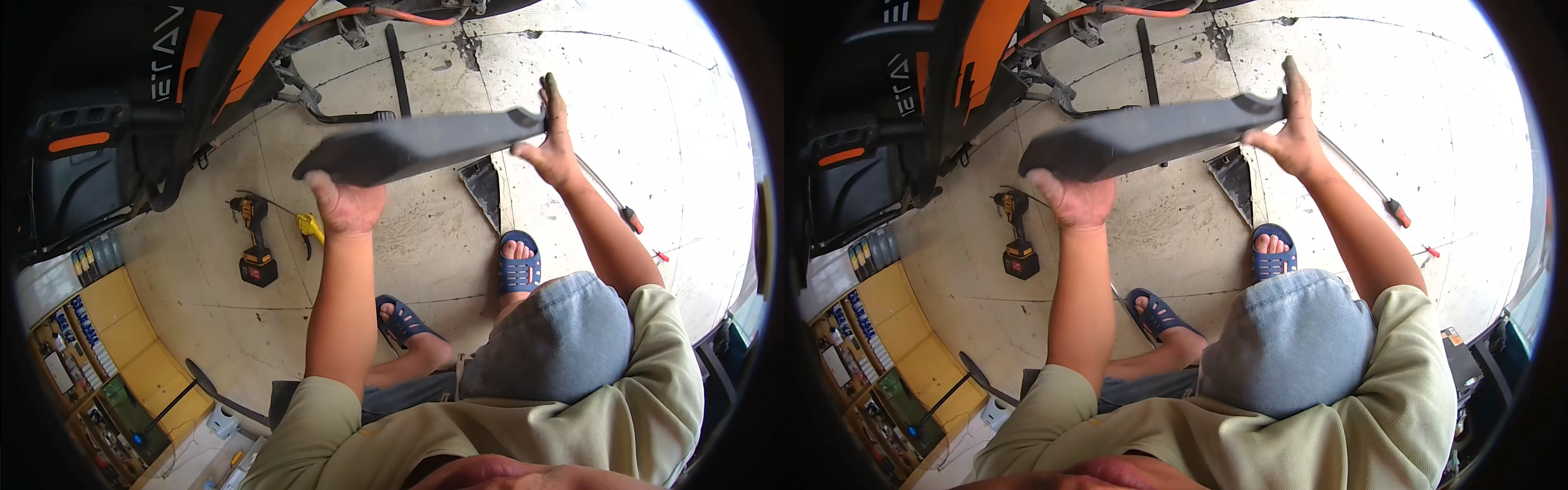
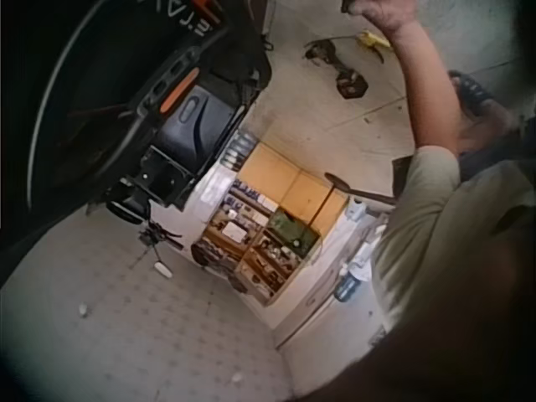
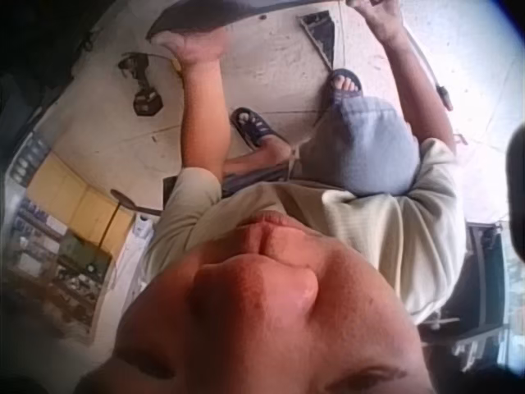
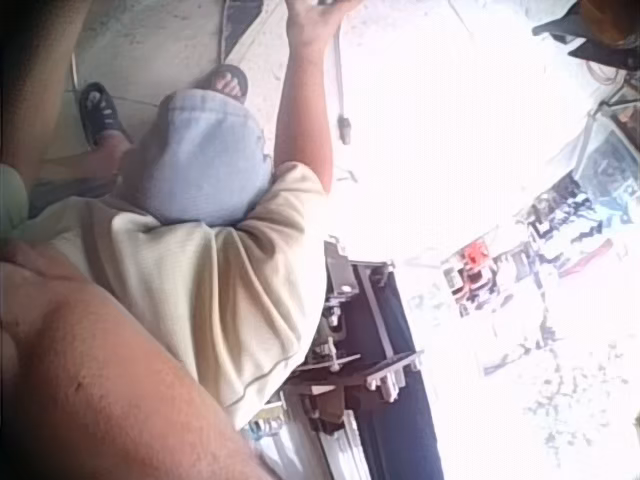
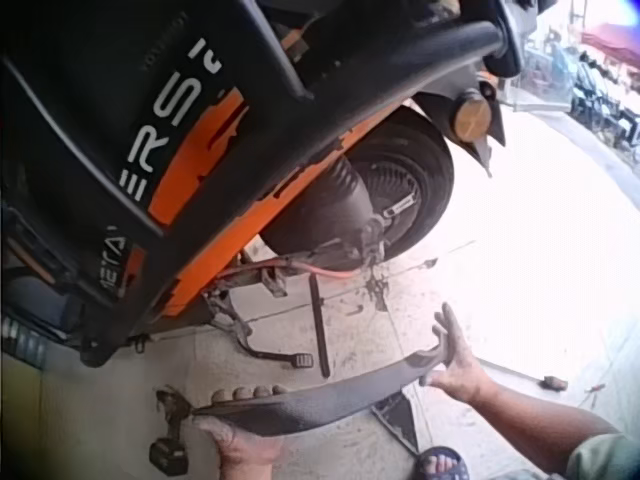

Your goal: The person assembles a moped by attaching a black plastic cover to the rear wheel area using a cordless drill and hand tools. They position the cover, secure it with screws, and then organize tools into a drawer.

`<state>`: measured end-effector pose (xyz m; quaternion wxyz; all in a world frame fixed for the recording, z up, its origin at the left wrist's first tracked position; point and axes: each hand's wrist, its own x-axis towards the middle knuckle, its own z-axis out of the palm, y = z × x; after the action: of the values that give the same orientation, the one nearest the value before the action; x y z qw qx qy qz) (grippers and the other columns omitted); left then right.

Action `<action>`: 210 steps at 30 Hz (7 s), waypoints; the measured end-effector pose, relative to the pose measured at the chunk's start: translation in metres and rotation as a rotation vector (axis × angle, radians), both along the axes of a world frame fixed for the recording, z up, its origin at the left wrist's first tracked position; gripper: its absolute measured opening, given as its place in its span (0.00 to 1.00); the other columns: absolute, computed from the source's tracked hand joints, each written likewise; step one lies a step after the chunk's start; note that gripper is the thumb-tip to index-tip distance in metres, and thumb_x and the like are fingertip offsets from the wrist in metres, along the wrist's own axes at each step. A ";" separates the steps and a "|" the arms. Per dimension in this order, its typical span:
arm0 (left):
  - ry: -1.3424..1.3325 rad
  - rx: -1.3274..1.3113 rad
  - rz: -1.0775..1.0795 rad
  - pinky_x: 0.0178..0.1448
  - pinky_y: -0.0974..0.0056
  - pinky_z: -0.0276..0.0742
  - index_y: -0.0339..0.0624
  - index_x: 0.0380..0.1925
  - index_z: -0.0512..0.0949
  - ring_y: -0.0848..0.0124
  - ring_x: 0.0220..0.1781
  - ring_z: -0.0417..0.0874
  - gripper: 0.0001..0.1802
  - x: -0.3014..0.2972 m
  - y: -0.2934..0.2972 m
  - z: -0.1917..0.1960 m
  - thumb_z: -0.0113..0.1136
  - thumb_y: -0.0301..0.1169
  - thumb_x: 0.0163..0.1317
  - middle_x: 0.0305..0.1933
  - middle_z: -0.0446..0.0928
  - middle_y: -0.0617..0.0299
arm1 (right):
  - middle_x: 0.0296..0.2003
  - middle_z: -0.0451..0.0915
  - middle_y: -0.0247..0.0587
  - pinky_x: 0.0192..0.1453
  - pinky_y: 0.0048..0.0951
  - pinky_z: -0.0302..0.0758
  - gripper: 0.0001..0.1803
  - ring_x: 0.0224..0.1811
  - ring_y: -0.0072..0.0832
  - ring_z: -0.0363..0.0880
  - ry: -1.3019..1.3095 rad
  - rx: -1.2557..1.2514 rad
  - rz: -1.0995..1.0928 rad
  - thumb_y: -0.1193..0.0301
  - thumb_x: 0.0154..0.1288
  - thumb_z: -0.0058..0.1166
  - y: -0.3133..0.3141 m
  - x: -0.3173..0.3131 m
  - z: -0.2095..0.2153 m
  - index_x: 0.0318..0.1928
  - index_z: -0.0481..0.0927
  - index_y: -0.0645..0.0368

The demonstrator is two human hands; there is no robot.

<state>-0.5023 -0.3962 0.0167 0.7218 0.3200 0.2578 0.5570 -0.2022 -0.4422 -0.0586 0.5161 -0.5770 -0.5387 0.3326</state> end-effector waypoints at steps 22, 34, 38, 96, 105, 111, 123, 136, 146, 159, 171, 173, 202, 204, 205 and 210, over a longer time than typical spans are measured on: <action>-0.114 -0.467 -0.091 0.71 0.33 0.54 0.50 0.68 0.58 0.50 0.72 0.57 0.40 0.005 0.086 -0.022 0.33 0.65 0.67 0.70 0.57 0.53 | 0.46 0.75 0.42 0.57 0.29 0.71 0.26 0.52 0.29 0.74 0.200 0.196 0.090 0.82 0.60 0.60 0.034 0.002 0.041 0.56 0.63 0.63; -0.113 -0.336 0.058 0.72 0.41 0.57 0.48 0.66 0.61 0.53 0.72 0.59 0.35 0.005 0.126 -0.028 0.33 0.59 0.69 0.71 0.59 0.54 | 0.49 0.74 0.41 0.60 0.31 0.71 0.27 0.53 0.27 0.74 0.056 0.264 0.157 0.78 0.63 0.60 0.092 -0.010 0.055 0.59 0.63 0.61; -0.162 -0.359 0.074 0.71 0.42 0.59 0.49 0.62 0.68 0.55 0.70 0.62 0.33 0.012 0.130 -0.029 0.35 0.59 0.68 0.68 0.65 0.57 | 0.40 0.76 0.39 0.51 0.28 0.72 0.25 0.45 0.26 0.75 0.027 0.314 0.125 0.71 0.59 0.66 0.098 -0.005 0.043 0.53 0.69 0.60; -0.181 -0.363 0.077 0.74 0.45 0.57 0.43 0.61 0.70 0.54 0.70 0.64 0.36 0.036 0.137 -0.022 0.47 0.57 0.61 0.68 0.67 0.55 | 0.52 0.68 0.43 0.58 0.31 0.69 0.40 0.54 0.35 0.71 -0.051 0.642 0.020 0.81 0.48 0.71 0.142 0.014 0.003 0.60 0.63 0.54; -0.051 -0.337 0.064 0.72 0.46 0.60 0.43 0.62 0.69 0.55 0.69 0.66 0.38 0.034 0.141 -0.017 0.50 0.57 0.60 0.68 0.66 0.56 | 0.48 0.72 0.38 0.55 0.28 0.73 0.38 0.49 0.28 0.75 0.112 0.538 0.001 0.79 0.50 0.71 0.135 0.007 -0.012 0.60 0.64 0.55; 0.054 -0.439 0.166 0.68 0.49 0.68 0.40 0.60 0.69 0.57 0.67 0.68 0.41 0.041 0.142 -0.008 0.49 0.64 0.60 0.66 0.68 0.54 | 0.57 0.67 0.46 0.62 0.33 0.68 0.43 0.58 0.36 0.68 0.162 0.335 0.286 0.74 0.51 0.70 0.142 0.027 0.053 0.65 0.58 0.58; 0.194 -0.521 0.361 0.58 0.57 0.75 0.41 0.57 0.68 0.65 0.56 0.75 0.39 0.034 0.129 0.000 0.42 0.65 0.64 0.53 0.75 0.56 | 0.63 0.62 0.55 0.69 0.39 0.61 0.47 0.66 0.46 0.61 0.019 0.293 -0.040 0.69 0.54 0.67 0.154 0.011 0.052 0.69 0.52 0.61; 2.129 1.314 0.041 0.61 0.52 0.70 0.33 0.54 0.73 0.49 0.55 0.76 0.44 0.126 0.150 0.079 0.69 0.58 0.46 0.51 0.77 0.44 | 0.53 0.67 0.61 0.59 0.42 0.69 0.63 0.54 0.55 0.71 -0.190 0.382 -0.012 0.77 0.46 0.67 0.142 0.031 0.039 0.74 0.34 0.56; 2.094 0.980 -0.146 0.57 0.61 0.71 0.31 0.52 0.74 0.55 0.51 0.80 0.36 0.134 0.148 0.079 0.71 0.48 0.51 0.50 0.79 0.45 | 0.45 0.76 0.62 0.54 0.38 0.73 0.37 0.49 0.48 0.77 0.476 0.338 -0.139 0.72 0.50 0.65 0.144 0.008 -0.001 0.62 0.66 0.66; 1.808 0.922 -0.306 0.53 0.66 0.72 0.30 0.47 0.76 0.71 0.44 0.78 0.25 0.130 0.163 0.077 0.72 0.35 0.54 0.44 0.80 0.55 | 0.48 0.81 0.52 0.54 0.35 0.76 0.30 0.48 0.42 0.81 0.374 0.229 -0.253 0.58 0.56 0.64 0.153 0.002 -0.012 0.58 0.76 0.54; 1.742 0.991 -0.265 0.53 0.67 0.72 0.26 0.40 0.77 0.70 0.42 0.78 0.24 0.133 0.168 0.078 0.72 0.37 0.55 0.42 0.81 0.53 | 0.40 0.82 0.48 0.51 0.28 0.76 0.25 0.42 0.30 0.80 0.808 0.286 -0.003 0.74 0.57 0.60 0.125 0.014 0.012 0.55 0.73 0.69; 1.597 0.931 -0.238 0.53 0.69 0.71 0.27 0.42 0.77 0.73 0.43 0.77 0.22 0.121 0.171 0.077 0.72 0.34 0.55 0.43 0.81 0.56 | 0.41 0.82 0.49 0.51 0.28 0.76 0.26 0.43 0.31 0.80 0.775 0.332 -0.022 0.73 0.57 0.60 0.130 0.009 0.018 0.56 0.72 0.69; 1.565 0.985 -0.250 0.55 0.69 0.71 0.27 0.47 0.75 0.73 0.45 0.78 0.24 0.123 0.167 0.078 0.72 0.32 0.55 0.45 0.80 0.57 | 0.46 0.80 0.60 0.55 0.35 0.75 0.26 0.50 0.47 0.80 0.418 0.340 -0.256 0.66 0.63 0.57 0.137 -0.005 0.018 0.60 0.72 0.63; 1.557 0.921 -0.316 0.53 0.69 0.71 0.28 0.47 0.74 0.73 0.44 0.78 0.23 0.128 0.167 0.078 0.71 0.30 0.55 0.44 0.80 0.57 | 0.45 0.80 0.60 0.54 0.36 0.75 0.26 0.49 0.47 0.81 0.429 0.262 -0.240 0.66 0.63 0.57 0.130 0.003 0.020 0.60 0.72 0.62; 1.547 0.878 -0.321 0.53 0.69 0.71 0.28 0.45 0.75 0.73 0.43 0.78 0.23 0.126 0.168 0.079 0.71 0.32 0.55 0.44 0.80 0.57 | 0.43 0.81 0.60 0.52 0.36 0.76 0.26 0.47 0.47 0.81 0.455 0.226 -0.202 0.66 0.63 0.58 0.126 0.005 0.026 0.60 0.72 0.60; 1.750 1.078 -0.212 0.56 0.62 0.72 0.25 0.44 0.75 0.61 0.47 0.81 0.32 0.127 0.171 0.082 0.73 0.43 0.51 0.45 0.80 0.45 | 0.47 0.79 0.59 0.56 0.41 0.74 0.27 0.51 0.51 0.78 0.277 0.176 -0.257 0.62 0.63 0.56 0.127 0.007 0.030 0.61 0.71 0.57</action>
<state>-0.3756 -0.2253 0.0984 0.0877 0.9152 0.3791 0.1047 -0.1956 -0.3148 -0.0288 0.6717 -0.5423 -0.4116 0.2921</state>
